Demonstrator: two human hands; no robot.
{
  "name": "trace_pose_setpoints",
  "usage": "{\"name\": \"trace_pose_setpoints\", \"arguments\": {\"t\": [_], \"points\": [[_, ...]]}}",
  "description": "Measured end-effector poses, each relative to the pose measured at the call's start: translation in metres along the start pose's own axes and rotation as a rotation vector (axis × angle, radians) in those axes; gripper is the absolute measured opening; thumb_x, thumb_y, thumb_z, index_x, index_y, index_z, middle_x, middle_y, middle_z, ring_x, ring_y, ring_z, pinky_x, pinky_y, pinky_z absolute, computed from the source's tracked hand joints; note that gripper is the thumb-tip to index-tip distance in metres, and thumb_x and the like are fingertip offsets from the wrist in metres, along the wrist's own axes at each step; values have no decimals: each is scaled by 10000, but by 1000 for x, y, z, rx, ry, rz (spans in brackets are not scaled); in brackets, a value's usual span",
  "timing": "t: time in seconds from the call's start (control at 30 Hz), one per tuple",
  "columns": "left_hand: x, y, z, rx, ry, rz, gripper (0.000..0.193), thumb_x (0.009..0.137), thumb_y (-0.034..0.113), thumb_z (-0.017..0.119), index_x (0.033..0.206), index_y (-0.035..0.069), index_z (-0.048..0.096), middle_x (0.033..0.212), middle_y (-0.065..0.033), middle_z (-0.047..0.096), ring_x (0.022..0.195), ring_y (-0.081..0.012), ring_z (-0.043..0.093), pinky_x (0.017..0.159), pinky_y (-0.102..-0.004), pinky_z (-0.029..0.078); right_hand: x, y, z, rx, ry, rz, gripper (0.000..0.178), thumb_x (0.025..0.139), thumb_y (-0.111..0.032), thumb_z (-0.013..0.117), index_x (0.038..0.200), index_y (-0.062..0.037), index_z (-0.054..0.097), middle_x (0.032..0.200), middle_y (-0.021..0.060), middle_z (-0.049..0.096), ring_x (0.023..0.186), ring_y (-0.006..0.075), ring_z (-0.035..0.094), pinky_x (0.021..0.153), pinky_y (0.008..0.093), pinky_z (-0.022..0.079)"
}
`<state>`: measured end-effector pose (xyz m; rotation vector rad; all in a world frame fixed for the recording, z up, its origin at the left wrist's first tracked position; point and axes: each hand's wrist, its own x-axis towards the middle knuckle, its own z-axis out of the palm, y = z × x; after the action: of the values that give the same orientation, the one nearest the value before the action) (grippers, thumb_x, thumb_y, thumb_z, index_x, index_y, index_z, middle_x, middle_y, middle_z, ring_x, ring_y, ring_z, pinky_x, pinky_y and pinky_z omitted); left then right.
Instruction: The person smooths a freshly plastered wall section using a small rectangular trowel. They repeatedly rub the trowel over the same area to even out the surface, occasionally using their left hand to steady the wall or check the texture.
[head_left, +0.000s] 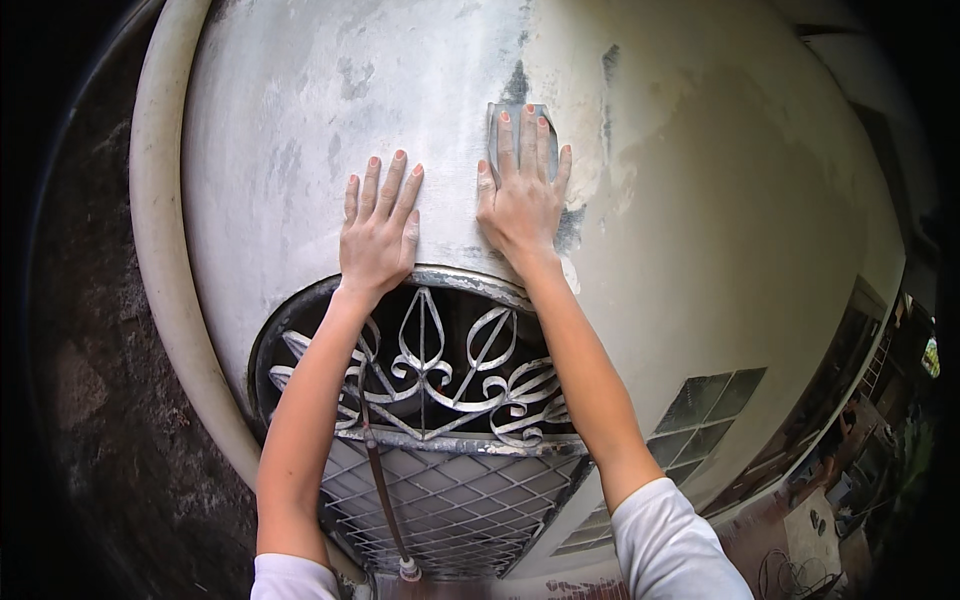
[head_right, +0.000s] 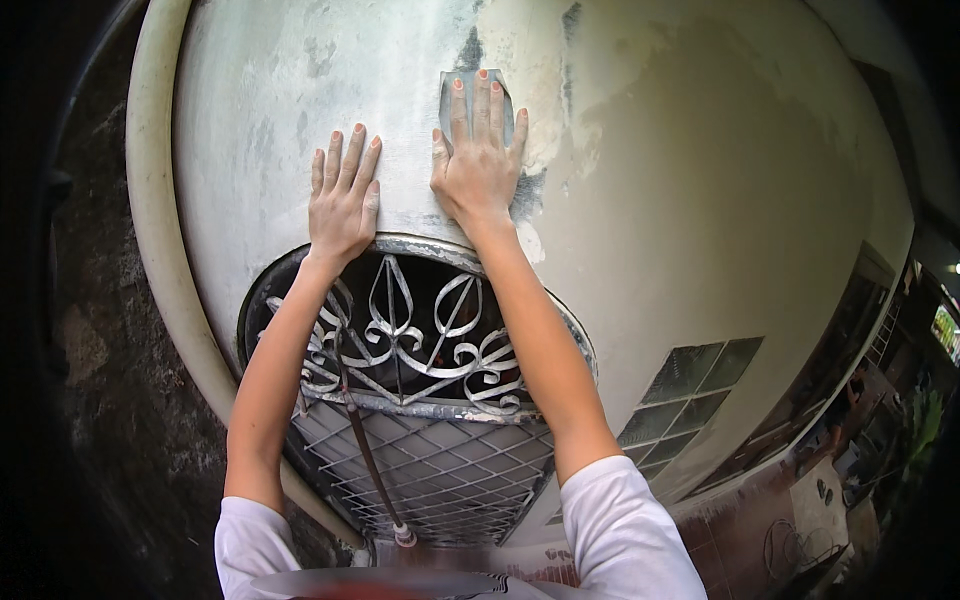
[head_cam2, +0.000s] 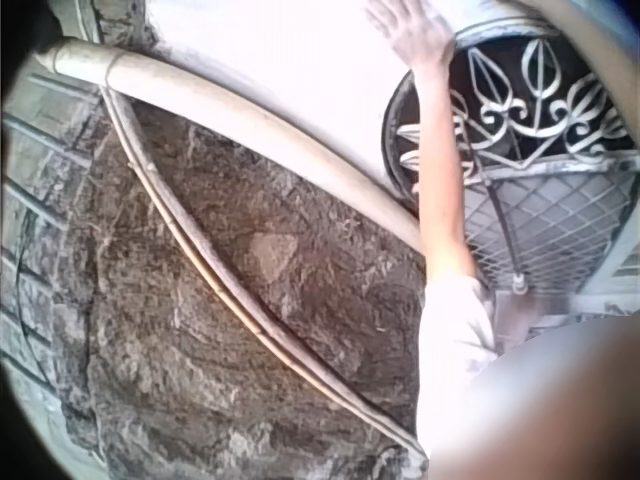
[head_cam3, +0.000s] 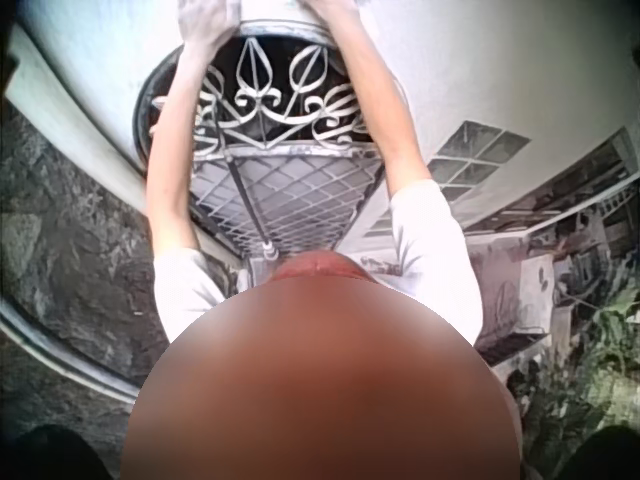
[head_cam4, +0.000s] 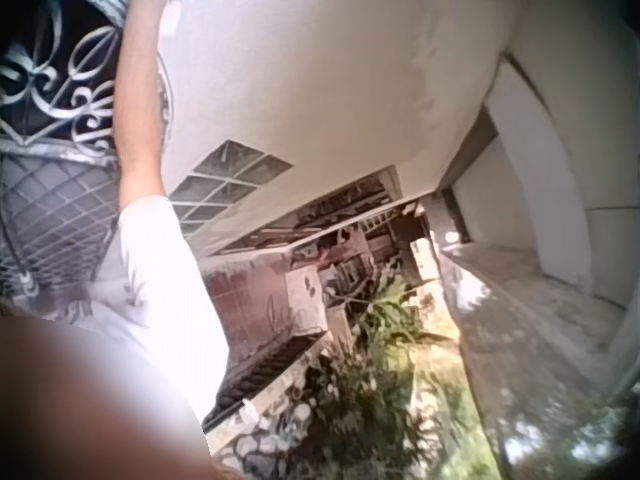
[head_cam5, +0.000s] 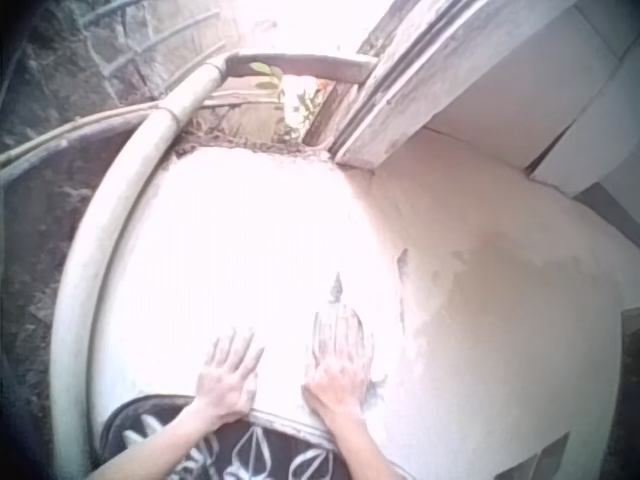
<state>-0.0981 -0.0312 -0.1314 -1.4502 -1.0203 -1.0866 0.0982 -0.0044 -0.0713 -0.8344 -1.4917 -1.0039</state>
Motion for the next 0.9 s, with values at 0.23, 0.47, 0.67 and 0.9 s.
{"name": "trace_pose_setpoints", "arguments": {"t": [0.23, 0.47, 0.67, 0.9], "points": [[-11, 5, 0, 14, -26, 6, 588, 1003, 241, 378, 1575, 120, 320, 1660, -86, 234, 1546, -309, 139, 1253, -479, 65, 100, 10, 10, -37, 57, -55, 654, 1024, -444, 329, 1606, -167, 218, 1679, 106, 142, 1554, 254, 105, 1247, 515, 20], [-1, 7, -1, 38, -24, -20, 596, 993, 261, 403, 1577, 170, 327, 1660, -59, 242, 1547, -290, 141, 1255, -483, 56, 42, -13, 10, -37, 56, 60, 669, 1022, -437, 367, 1602, -136, 225, 1677, 123, 144, 1550, 272, 124, 1240, 530, 46], [40, -2, -2, 37, 30, 24, 582, 998, 241, 388, 1575, 188, 334, 1662, -26, 240, 1547, -272, 141, 1254, -480, 69, -25, -26, -3, -30, -18, 139, 682, 1006, -420, 433, 1597, -133, 249, 1672, 139, 161, 1545, 285, 150, 1226, 564, 71], [41, 6, 4, 47, 71, -24, 574, 1003, 227, 386, 1575, 206, 337, 1659, -9, 250, 1546, -258, 152, 1256, -472, 86, 56, -8, 11, -47, 87, 88, 674, 1016, -468, 367, 1599, -153, 244, 1671, 133, 162, 1547, 280, 137, 1234, 550, 42]]}}
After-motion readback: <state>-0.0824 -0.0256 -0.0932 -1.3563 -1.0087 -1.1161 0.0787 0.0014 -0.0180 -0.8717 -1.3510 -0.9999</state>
